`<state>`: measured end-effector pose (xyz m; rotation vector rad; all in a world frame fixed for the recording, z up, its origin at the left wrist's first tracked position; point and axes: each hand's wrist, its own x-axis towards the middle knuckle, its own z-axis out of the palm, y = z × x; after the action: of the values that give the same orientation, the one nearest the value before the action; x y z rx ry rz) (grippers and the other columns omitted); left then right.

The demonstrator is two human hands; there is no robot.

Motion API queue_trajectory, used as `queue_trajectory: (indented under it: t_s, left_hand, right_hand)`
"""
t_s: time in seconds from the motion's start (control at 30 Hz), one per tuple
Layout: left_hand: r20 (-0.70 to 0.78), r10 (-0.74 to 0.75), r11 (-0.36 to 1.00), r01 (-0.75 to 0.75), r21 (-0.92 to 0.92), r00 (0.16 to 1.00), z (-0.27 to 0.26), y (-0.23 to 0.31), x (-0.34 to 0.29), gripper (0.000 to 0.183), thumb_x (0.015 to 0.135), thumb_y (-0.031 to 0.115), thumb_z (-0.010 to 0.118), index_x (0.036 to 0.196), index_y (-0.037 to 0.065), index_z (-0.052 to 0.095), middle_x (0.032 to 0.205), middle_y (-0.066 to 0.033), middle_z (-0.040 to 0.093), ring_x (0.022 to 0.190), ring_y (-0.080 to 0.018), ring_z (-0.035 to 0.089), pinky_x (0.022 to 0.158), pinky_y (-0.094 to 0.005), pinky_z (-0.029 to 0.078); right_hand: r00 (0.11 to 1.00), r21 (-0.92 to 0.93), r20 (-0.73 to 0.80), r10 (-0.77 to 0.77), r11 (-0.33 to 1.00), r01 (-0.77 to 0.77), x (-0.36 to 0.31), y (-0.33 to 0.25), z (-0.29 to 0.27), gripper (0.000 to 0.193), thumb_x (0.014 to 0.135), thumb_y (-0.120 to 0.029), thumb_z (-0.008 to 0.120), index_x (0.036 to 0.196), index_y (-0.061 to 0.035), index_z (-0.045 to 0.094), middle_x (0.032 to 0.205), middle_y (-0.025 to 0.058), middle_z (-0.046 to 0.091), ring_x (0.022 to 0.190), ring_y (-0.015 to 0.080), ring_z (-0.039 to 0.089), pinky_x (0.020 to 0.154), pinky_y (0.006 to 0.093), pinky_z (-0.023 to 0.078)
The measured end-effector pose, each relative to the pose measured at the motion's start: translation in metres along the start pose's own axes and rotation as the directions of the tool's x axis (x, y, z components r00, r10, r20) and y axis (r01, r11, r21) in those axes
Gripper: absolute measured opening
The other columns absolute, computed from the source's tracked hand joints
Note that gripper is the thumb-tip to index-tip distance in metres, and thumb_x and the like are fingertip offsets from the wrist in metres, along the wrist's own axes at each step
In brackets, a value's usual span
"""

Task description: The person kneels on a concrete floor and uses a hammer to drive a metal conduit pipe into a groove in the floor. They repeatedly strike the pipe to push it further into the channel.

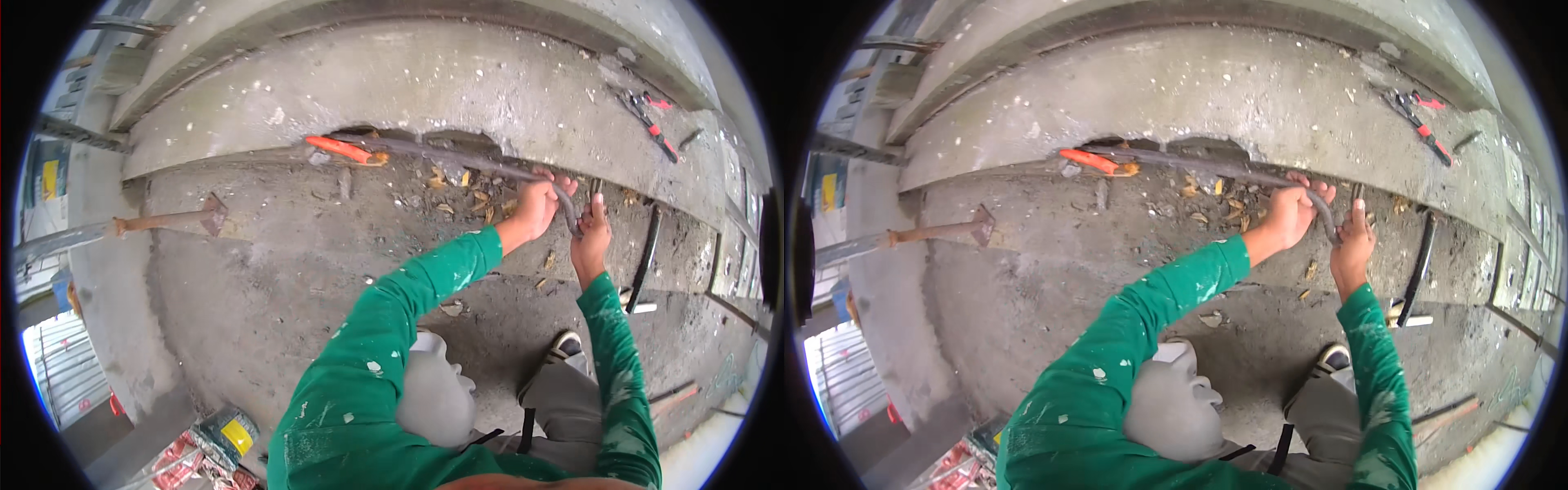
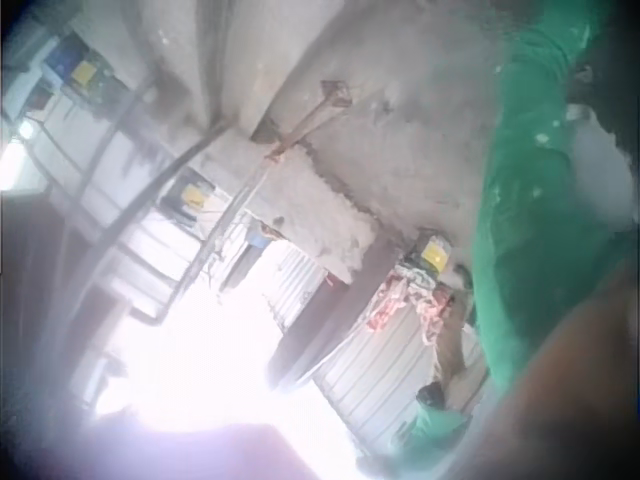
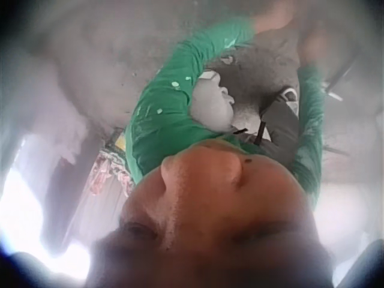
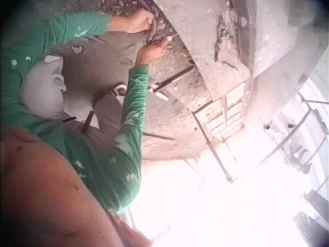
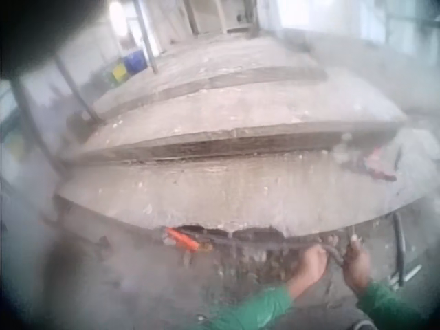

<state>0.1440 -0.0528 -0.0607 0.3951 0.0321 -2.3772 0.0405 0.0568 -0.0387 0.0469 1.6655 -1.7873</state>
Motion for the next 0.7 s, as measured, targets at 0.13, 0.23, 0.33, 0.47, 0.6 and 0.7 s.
queue_trajectory:
  t_s: [0.13,0.23,0.33,0.47,0.6,0.7]
  left_hand:
    - [-0.003,-0.042,0.998,0.042,0.055,0.999,0.005,0.007,0.0,0.036,0.065,-0.014,0.044,0.094,0.007,0.047,0.089,-0.0116,0.052,0.086,-0.0296,0.055,0.093,-0.0508,0.051]
    - [0.09,-0.045,0.998,0.041,0.045,0.995,0.006,0.007,0.006,0.033,0.059,-0.01,0.046,0.087,0.009,0.046,0.083,-0.009,0.048,0.075,-0.0253,0.046,0.089,-0.0459,0.047]
    - [0.144,-0.119,0.993,0.119,0.007,0.982,0.003,0.022,0.006,0.026,0.057,-0.005,0.047,0.079,0.01,0.045,0.076,-0.0065,0.045,0.074,-0.0239,0.046,0.089,-0.0443,0.046]
    - [0.166,-0.165,0.986,0.159,0.052,0.972,0.015,0.024,-0.032,0.02,0.058,-0.001,0.05,0.069,0.012,0.04,0.068,-0.0022,0.041,0.074,-0.0215,0.045,0.09,-0.0432,0.046]
    - [0.138,-0.22,0.974,0.21,0.086,0.966,0.008,0.018,-0.097,0.021,0.065,0.001,0.053,0.069,0.015,0.038,0.07,-0.0015,0.04,0.074,-0.0193,0.045,0.089,-0.0415,0.043]
    - [0.153,-0.316,0.948,0.307,0.078,0.936,-0.01,0.024,-0.154,0.022,0.069,0.003,0.056,0.069,0.016,0.038,0.071,-0.0004,0.038,0.074,-0.018,0.044,0.087,-0.0397,0.042]
  right_hand:
    - [0.976,0.089,-0.202,-0.08,0.991,0.099,-0.017,0.012,0.006,0.041,0.093,-0.045,0.075,0.106,-0.0062,0.071,0.094,-0.001,0.06,0.08,0.0091,0.048,0.073,0.0284,0.038]
    - [0.976,0.034,-0.184,-0.115,0.992,0.123,-0.013,0.013,0.007,0.04,0.093,-0.045,0.075,0.106,-0.0073,0.071,0.095,-0.0013,0.06,0.081,0.0096,0.048,0.074,0.0286,0.038]
    - [0.981,0.039,-0.158,-0.11,0.992,0.117,-0.02,0.01,0.014,0.038,0.095,-0.043,0.074,0.103,-0.0065,0.071,0.09,-0.0025,0.057,0.077,0.0078,0.047,0.072,0.0266,0.037]
    - [0.985,0.127,-0.137,-0.107,0.984,0.125,-0.058,0.013,0.005,0.035,0.097,-0.041,0.071,0.093,-0.0074,0.066,0.082,-0.004,0.052,0.071,0.0063,0.043,0.067,0.0259,0.036]
    - [0.972,0.165,-0.209,-0.109,0.976,0.145,-0.139,0.038,-0.016,0.033,0.099,-0.042,0.069,0.086,-0.0128,0.059,0.079,-0.0071,0.046,0.069,0.0045,0.039,0.065,0.0245,0.033]
    - [0.974,0.164,-0.22,-0.057,0.982,0.095,-0.21,0.054,-0.022,0.035,0.101,-0.044,0.064,0.08,-0.0191,0.052,0.071,-0.0099,0.037,0.063,0.0033,0.034,0.059,0.0233,0.027]
